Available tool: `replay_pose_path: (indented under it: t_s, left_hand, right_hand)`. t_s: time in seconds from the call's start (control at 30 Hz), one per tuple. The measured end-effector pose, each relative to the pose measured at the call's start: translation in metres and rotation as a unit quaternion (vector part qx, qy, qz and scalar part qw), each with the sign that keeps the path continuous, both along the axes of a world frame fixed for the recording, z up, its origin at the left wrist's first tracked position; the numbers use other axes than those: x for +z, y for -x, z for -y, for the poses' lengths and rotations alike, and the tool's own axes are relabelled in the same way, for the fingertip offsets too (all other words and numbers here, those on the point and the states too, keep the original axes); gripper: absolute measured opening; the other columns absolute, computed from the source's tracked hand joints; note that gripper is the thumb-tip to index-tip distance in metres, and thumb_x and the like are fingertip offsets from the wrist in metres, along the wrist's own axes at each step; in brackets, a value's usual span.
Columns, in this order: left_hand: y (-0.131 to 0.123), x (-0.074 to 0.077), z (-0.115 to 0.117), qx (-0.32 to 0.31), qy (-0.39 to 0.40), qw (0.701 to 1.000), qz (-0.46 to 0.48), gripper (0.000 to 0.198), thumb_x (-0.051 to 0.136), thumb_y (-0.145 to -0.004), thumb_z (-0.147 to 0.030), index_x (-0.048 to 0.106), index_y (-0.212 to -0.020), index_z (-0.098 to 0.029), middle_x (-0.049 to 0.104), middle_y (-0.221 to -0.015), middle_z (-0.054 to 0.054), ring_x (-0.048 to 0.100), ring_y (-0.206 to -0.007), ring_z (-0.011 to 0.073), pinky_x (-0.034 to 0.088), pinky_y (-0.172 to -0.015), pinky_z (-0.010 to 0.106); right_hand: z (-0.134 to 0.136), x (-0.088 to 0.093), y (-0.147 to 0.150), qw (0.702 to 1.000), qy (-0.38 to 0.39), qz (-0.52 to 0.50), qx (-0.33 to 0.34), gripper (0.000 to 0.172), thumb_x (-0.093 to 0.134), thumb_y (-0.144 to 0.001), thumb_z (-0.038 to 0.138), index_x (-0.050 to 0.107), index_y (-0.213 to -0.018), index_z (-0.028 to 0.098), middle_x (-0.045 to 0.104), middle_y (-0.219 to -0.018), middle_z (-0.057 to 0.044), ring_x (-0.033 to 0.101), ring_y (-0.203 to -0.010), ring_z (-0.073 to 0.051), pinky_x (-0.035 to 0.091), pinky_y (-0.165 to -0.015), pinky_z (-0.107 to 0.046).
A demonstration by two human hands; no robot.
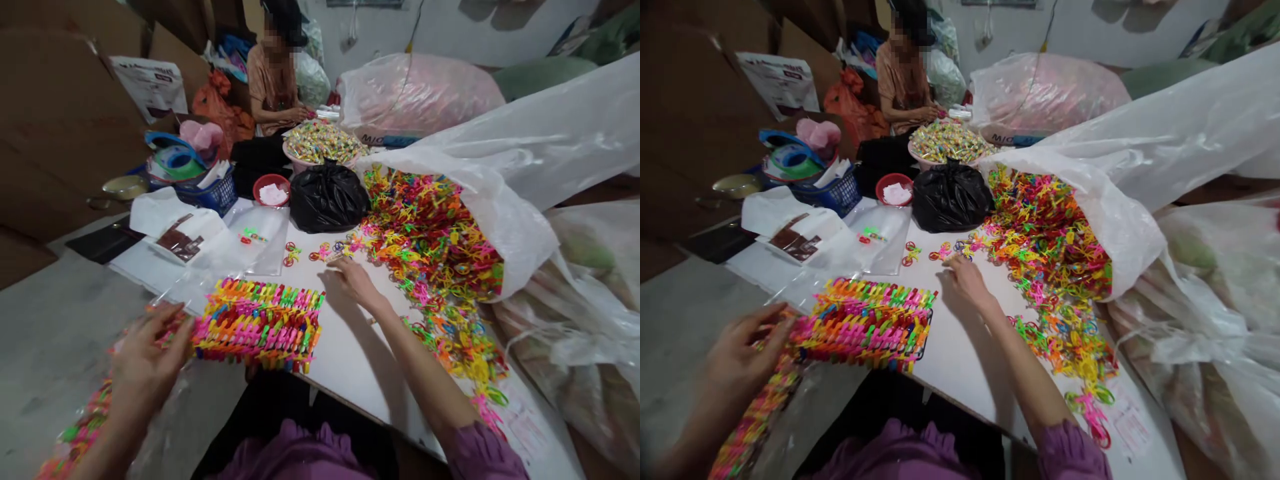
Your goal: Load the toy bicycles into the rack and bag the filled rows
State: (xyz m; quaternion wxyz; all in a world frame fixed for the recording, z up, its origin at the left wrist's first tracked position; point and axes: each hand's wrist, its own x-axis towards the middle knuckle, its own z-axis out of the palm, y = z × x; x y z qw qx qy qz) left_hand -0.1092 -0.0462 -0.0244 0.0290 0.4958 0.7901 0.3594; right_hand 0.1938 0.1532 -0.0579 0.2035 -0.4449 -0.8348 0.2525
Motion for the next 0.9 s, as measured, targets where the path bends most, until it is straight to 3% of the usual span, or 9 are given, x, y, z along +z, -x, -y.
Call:
replay_pose_path:
  t_s: [0.07, 0.13, 0.2, 0.27, 0.43, 0.6, 0.67, 0.77, 0.9]
  left_hand:
    - [0.011, -0.004, 0.0, 0.062, 0.063, 0.988, 0.126, 0.043, 0.05, -0.078, -0.052, 0.057, -0.107, -0.022, 0.062, -0.104, 0.004, 0.058, -0.099, 0.027, 0.047, -0.09, 0.046]
    - [0.007, -0.008, 0.001, 0.072, 0.091, 0.974, 0.193, 0.047, 0.046, -0.079, -0.052, 0.058, -0.108, -0.017, 0.064, -0.106, 0.006, 0.056, -0.104, 0.0278, 0.044, -0.094, 0.045]
    - [-0.006, -0.011, 0.002, 0.045, 0.089, 0.971, 0.218, 0.048, 0.042, -0.08, -0.051, 0.061, -0.105, -0.014, 0.064, -0.109, 0.009, 0.054, -0.108, 0.0279, 0.041, -0.096, 0.043]
    - [-0.022, -0.012, 0.0, 0.026, 0.081, 0.967, 0.24, 0.05, 0.04, -0.081, -0.052, 0.062, -0.104, -0.013, 0.065, -0.106, 0.009, 0.056, -0.103, 0.0265, 0.043, -0.093, 0.04]
    - [-0.06, -0.02, -0.021, -0.065, 0.079, 0.958, 0.266, 0.051, 0.036, -0.084, -0.053, 0.062, -0.107, -0.015, 0.065, -0.106, 0.007, 0.057, -0.101, 0.0224, 0.043, -0.091, 0.033]
    - [-0.096, -0.039, -0.092, -0.177, 0.046, 0.958, 0.221, 0.049, 0.033, -0.087, -0.049, 0.061, -0.108, -0.014, 0.064, -0.106, 0.008, 0.057, -0.1, 0.0198, 0.043, -0.09, 0.032]
    - [-0.104, -0.04, -0.127, -0.192, 0.011, 0.96, 0.201, 0.045, 0.033, -0.087, -0.046, 0.061, -0.105, -0.015, 0.063, -0.106, 0.008, 0.056, -0.1, 0.0183, 0.043, -0.089, 0.031]
    - [-0.092, -0.029, -0.167, -0.173, -0.039, 0.971, 0.158, 0.037, 0.044, -0.084, -0.041, 0.06, -0.104, -0.015, 0.059, -0.108, 0.008, 0.054, -0.101, 0.0177, 0.044, -0.086, 0.03]
    - [-0.037, -0.016, -0.173, -0.108, -0.062, 0.986, 0.108, 0.035, 0.048, -0.082, -0.035, 0.057, -0.109, -0.014, 0.059, -0.107, 0.008, 0.056, -0.095, 0.0172, 0.046, -0.082, 0.033]
  right_hand:
    - [0.02, -0.012, 0.01, 0.977, 0.162, -0.135, 0.021, 0.031, 0.043, -0.082, 0.014, 0.059, -0.109, 0.016, 0.063, -0.102, -0.008, 0.057, -0.093, -0.017, 0.043, -0.083, -0.03]
    - [0.043, -0.022, 0.018, 0.916, 0.308, -0.257, 0.008, 0.031, 0.046, -0.081, 0.021, 0.058, -0.109, 0.015, 0.065, -0.095, -0.007, 0.06, -0.084, -0.016, 0.046, -0.076, -0.03]
    - [0.067, -0.028, 0.018, 0.856, 0.389, -0.341, -0.003, 0.035, 0.051, -0.078, 0.027, 0.056, -0.111, 0.015, 0.065, -0.094, -0.006, 0.06, -0.079, -0.016, 0.048, -0.074, -0.031]
    - [0.092, -0.027, 0.005, 0.83, 0.411, -0.375, -0.026, 0.038, 0.056, -0.075, 0.03, 0.056, -0.111, 0.017, 0.065, -0.096, -0.005, 0.061, -0.08, -0.016, 0.048, -0.077, -0.032]
    - [0.164, -0.02, -0.053, 0.845, 0.373, -0.355, -0.143, 0.038, 0.06, -0.075, 0.032, 0.056, -0.111, 0.022, 0.063, -0.108, -0.007, 0.059, -0.096, -0.02, 0.048, -0.083, -0.035]
    - [0.214, -0.024, -0.058, 0.862, 0.287, -0.332, -0.255, 0.039, 0.059, -0.075, 0.027, 0.053, -0.113, 0.02, 0.062, -0.109, -0.007, 0.058, -0.1, -0.021, 0.045, -0.091, -0.037]
    - [0.215, -0.026, -0.043, 0.857, 0.276, -0.343, -0.266, 0.037, 0.056, -0.077, 0.027, 0.052, -0.113, 0.019, 0.063, -0.108, -0.007, 0.059, -0.098, -0.021, 0.046, -0.089, -0.036]
    - [0.202, -0.028, -0.022, 0.867, 0.28, -0.36, -0.2, 0.035, 0.053, -0.079, 0.025, 0.052, -0.114, 0.019, 0.062, -0.11, -0.007, 0.058, -0.101, -0.021, 0.046, -0.089, -0.036]
    - [0.173, -0.036, -0.023, 0.89, 0.262, -0.341, -0.154, 0.035, 0.057, -0.075, 0.025, 0.055, -0.11, 0.02, 0.061, -0.109, -0.007, 0.058, -0.102, -0.02, 0.045, -0.091, -0.036]
